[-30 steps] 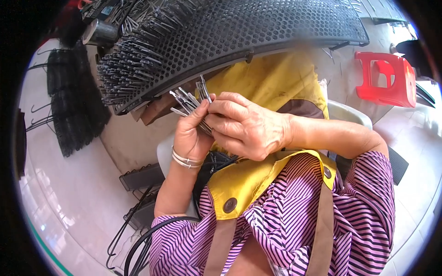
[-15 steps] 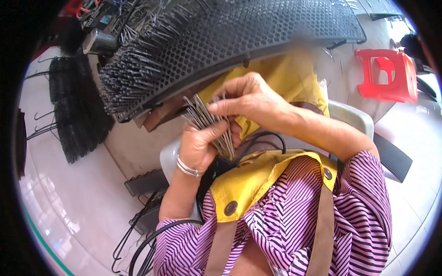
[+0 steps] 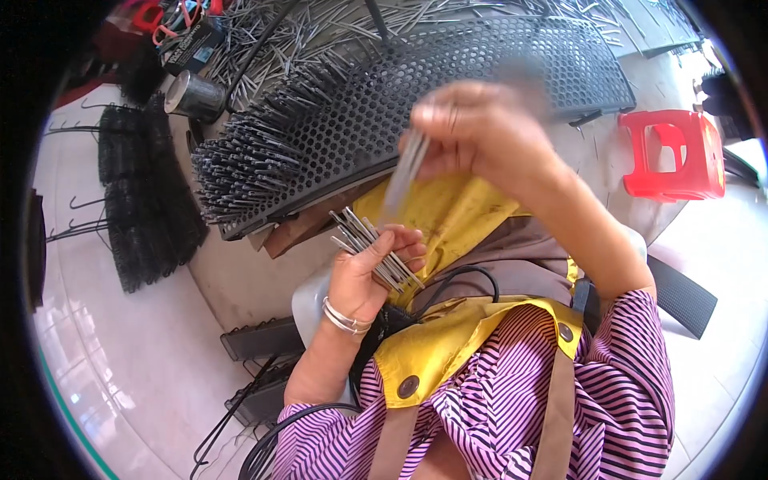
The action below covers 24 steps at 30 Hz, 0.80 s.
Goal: The recorder is inserting thin metal rods into a black plastic mesh to assemble a rack.
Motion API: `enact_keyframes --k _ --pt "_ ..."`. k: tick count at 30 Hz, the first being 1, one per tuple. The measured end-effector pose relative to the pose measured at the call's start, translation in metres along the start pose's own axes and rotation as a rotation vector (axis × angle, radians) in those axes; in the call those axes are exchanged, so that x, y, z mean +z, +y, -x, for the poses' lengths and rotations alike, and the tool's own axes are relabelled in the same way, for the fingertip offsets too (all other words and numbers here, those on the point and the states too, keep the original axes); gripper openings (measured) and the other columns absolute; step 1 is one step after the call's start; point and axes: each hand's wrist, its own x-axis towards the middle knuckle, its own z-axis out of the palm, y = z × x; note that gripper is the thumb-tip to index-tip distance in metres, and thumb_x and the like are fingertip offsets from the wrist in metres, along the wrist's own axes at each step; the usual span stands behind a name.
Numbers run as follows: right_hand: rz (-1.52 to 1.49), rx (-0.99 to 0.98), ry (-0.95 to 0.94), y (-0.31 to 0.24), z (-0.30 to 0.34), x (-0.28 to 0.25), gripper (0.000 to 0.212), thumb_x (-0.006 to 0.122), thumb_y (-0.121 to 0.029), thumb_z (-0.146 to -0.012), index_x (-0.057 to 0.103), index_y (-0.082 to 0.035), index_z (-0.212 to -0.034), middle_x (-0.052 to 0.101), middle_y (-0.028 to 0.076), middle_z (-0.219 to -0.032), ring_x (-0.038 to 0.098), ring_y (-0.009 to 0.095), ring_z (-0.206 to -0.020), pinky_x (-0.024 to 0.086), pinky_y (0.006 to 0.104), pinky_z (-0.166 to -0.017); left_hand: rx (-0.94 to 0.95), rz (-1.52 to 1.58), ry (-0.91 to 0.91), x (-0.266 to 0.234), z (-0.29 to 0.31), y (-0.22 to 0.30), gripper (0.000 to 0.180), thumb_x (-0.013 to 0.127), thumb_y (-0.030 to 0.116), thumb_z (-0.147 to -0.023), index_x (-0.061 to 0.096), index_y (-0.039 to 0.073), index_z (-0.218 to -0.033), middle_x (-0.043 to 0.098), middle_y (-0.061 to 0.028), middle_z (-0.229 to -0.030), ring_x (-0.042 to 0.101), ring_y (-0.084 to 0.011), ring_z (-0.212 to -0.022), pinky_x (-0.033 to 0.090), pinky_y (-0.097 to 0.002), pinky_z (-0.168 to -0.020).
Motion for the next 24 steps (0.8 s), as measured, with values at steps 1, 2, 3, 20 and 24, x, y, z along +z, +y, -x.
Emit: enact_keyframes --k 1,2,3,20,24 --pt "-0.111 -0.077 -0.085 -0.004 -0.010 -0.003 0.022 0.055 -0.011 -0.082 0.049 0.004 -0.096 0.060 0.016 -0.087 0.062 0.024 -0.073 0.052 0.0287 -0.057 -0.022 0.016 -0.031 -0.001 0.000 0.000 0.023 0.056 0.013 -0.081 0.054 -0.003 -0.096 0.059 -0.0167 -0.093 0.060 -0.0265 -0.082 0.050 -0.0374 -0.071" --pt "-0.213 -0.134 -0.122 -0.007 -0.022 -0.005 0.021 0.054 -0.011 -0.082 0.048 0.004 -0.096 0.060 0.016 -0.088 0.061 0.024 -0.073 0.052 0.0294 -0.059 -0.045 0.035 -0.062 -0.001 0.000 -0.001 0.023 0.058 0.013 -0.080 0.054 -0.004 -0.095 0.060 -0.0169 -0.092 0.061 -0.0264 -0.080 0.051 -0.0354 -0.070" --pt "-0.312 -0.203 -0.145 -0.011 -0.030 -0.008 0.020 0.054 -0.011 -0.082 0.048 0.003 -0.095 0.059 0.016 -0.088 0.061 0.023 -0.072 0.052 0.0300 -0.061 -0.077 0.057 -0.068 0.001 -0.001 -0.004 0.024 0.057 0.012 -0.080 0.053 -0.005 -0.096 0.060 -0.0176 -0.093 0.061 -0.0270 -0.079 0.050 -0.0359 -0.070" --pt "0.443 -0.871 0.005 0.015 -0.082 0.054 0.010 0.063 -0.006 -0.074 0.061 0.000 -0.082 0.060 0.003 -0.068 0.057 0.007 -0.058 0.045 0.0186 -0.053 -0.117 0.107 -0.085 0.000 -0.003 -0.007 0.023 0.058 0.011 -0.079 0.054 -0.003 -0.097 0.061 -0.0161 -0.089 0.061 -0.0252 -0.077 0.051 -0.0344 -0.068" --pt "0.671 -1.025 -0.002 0.018 -0.084 0.053 0.011 0.064 -0.008 -0.073 0.060 -0.002 -0.080 0.059 0.006 -0.065 0.057 0.010 -0.057 0.044 0.0217 -0.053 -0.112 0.118 -0.081 0.002 -0.001 -0.004 0.023 0.058 0.010 -0.079 0.054 -0.004 -0.098 0.060 -0.0170 -0.090 0.061 -0.0253 -0.076 0.051 -0.0343 -0.067"
